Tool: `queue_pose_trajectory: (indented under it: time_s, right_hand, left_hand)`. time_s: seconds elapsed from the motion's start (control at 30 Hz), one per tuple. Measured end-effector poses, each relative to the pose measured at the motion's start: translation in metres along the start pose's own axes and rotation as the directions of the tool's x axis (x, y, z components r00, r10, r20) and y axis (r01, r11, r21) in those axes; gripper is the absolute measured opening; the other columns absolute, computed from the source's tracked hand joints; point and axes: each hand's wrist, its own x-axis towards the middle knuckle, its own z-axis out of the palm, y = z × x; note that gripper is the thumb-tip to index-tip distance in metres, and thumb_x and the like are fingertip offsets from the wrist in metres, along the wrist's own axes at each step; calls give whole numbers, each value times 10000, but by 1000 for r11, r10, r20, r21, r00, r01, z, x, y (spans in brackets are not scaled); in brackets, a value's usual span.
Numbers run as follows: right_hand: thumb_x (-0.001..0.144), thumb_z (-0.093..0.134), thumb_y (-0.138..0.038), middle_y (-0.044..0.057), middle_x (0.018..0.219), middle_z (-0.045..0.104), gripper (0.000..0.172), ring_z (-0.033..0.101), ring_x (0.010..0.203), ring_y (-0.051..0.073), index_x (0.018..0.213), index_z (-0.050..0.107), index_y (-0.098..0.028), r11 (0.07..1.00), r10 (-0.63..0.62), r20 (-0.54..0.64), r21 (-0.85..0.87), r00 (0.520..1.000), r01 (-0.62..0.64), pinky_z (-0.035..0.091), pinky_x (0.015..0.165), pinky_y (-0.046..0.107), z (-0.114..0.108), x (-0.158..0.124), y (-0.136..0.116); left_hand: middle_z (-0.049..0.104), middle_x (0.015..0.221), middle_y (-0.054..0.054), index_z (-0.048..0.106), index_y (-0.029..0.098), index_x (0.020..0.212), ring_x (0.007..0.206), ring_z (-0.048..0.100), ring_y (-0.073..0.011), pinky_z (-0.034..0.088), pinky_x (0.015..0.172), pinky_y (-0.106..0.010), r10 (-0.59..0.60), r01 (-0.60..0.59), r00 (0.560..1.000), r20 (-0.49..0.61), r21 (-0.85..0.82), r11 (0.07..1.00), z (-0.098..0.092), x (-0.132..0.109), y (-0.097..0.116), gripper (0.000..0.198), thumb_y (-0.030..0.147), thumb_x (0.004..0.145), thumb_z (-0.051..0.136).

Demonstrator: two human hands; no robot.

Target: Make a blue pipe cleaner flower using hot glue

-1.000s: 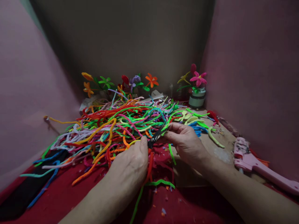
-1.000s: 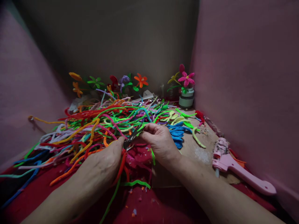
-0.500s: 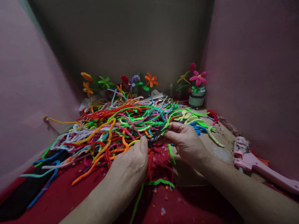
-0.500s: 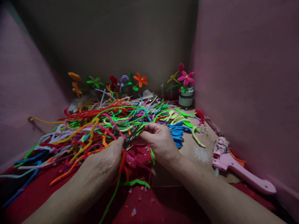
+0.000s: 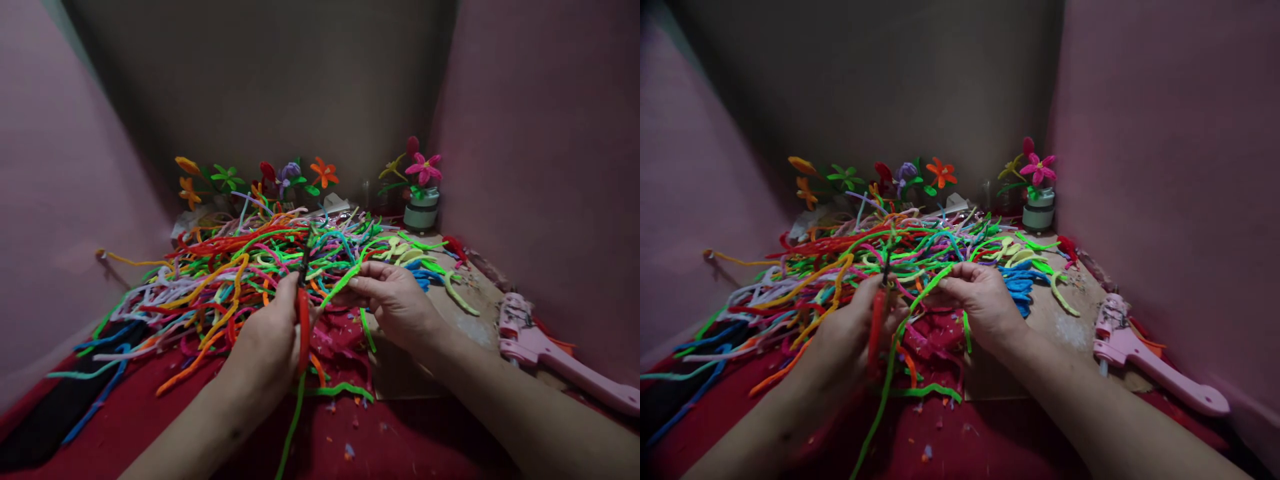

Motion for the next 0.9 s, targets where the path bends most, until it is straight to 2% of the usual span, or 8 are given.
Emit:
queue_pose_trajectory:
  time_s: [0.07, 0.13, 0.23, 0.3, 0.43, 0.63, 0.77, 0.9]
  right_hand:
    - [605, 691, -177, 11, 573, 651, 109, 641, 524, 146, 653, 606, -129, 1000, 18, 31, 18, 999, -19, 530, 597, 289, 0, -1, 0]
    - [624, 676, -156, 9, 592, 648, 86, 644, 538, 142, 658, 604, -124, 999, 21, 58, 25, 998, -22, 523, 588, 269, 0, -2, 1]
    - [646, 659, -144, 7, 619, 645, 61, 618, 518, 116, 676, 609, -123, 999, 15, 110, 37, 994, -19, 502, 549, 236, 0, -4, 4]
    - [654, 658, -141, 2, 626, 643, 55, 597, 504, 101, 690, 618, -130, 999, 13, 140, 48, 990, -19, 492, 531, 224, 1, -5, 5]
    - [672, 679, -158, -7, 651, 642, 72, 580, 520, 82, 739, 657, -144, 999, -40, 153, 23, 987, 37, 473, 513, 193, 3, -7, 4]
    - [692, 691, -214, -24, 590, 614, 86, 569, 476, 74, 673, 640, -147, 998, -55, 107, -31, 993, 59, 455, 501, 192, 2, -6, 4]
    - [716, 673, -252, -15, 587, 614, 116, 564, 465, 71, 696, 653, -139, 997, -33, 102, -70, 994, 40, 443, 504, 194, 1, -5, 5]
    - [712, 676, -252, -13, 595, 614, 116, 544, 491, 66, 687, 661, -140, 993, -40, 98, -110, 994, 51, 425, 513, 190, 1, -6, 6]
  left_hand:
    - [625, 788, -22, 465, 183, 1118, 675, 616, -163, 477, 563, -234, -76, 83, 997, 35, -293, 953, 0, 5, 1, 401, 220, 732, 567]
    - [586, 751, 13, 512, 188, 1006, 659, 586, -134, 455, 548, -205, -156, 189, 982, 106, -590, 785, 0, 9, 4, 389, 253, 656, 670]
    - [518, 651, 56, 531, 178, 909, 567, 522, -85, 417, 513, -176, -221, 304, 951, 215, -777, 551, 2, 13, 8, 410, 250, 570, 749]
    - [478, 606, 71, 530, 170, 875, 480, 441, -47, 350, 442, -149, -215, 355, 934, 285, -810, 467, 2, 14, 9, 391, 232, 562, 757]
    - [427, 531, 78, 505, 156, 765, 394, 328, -26, 241, 365, -153, -135, 393, 918, 372, -812, 432, 3, 12, 5, 255, 213, 625, 711]
    - [457, 568, 52, 546, 148, 842, 419, 364, -37, 289, 408, -173, -59, 390, 915, 399, -838, 382, 8, 12, -2, 201, 214, 686, 654]
    - [440, 570, 66, 525, 165, 855, 425, 346, -31, 282, 409, -164, -85, 392, 917, 389, -841, 372, 9, 12, 3, 228, 195, 677, 664]
    - [410, 530, 79, 482, 170, 775, 402, 304, -32, 225, 368, -162, -125, 388, 921, 369, -847, 362, 11, 11, 8, 227, 215, 667, 676]
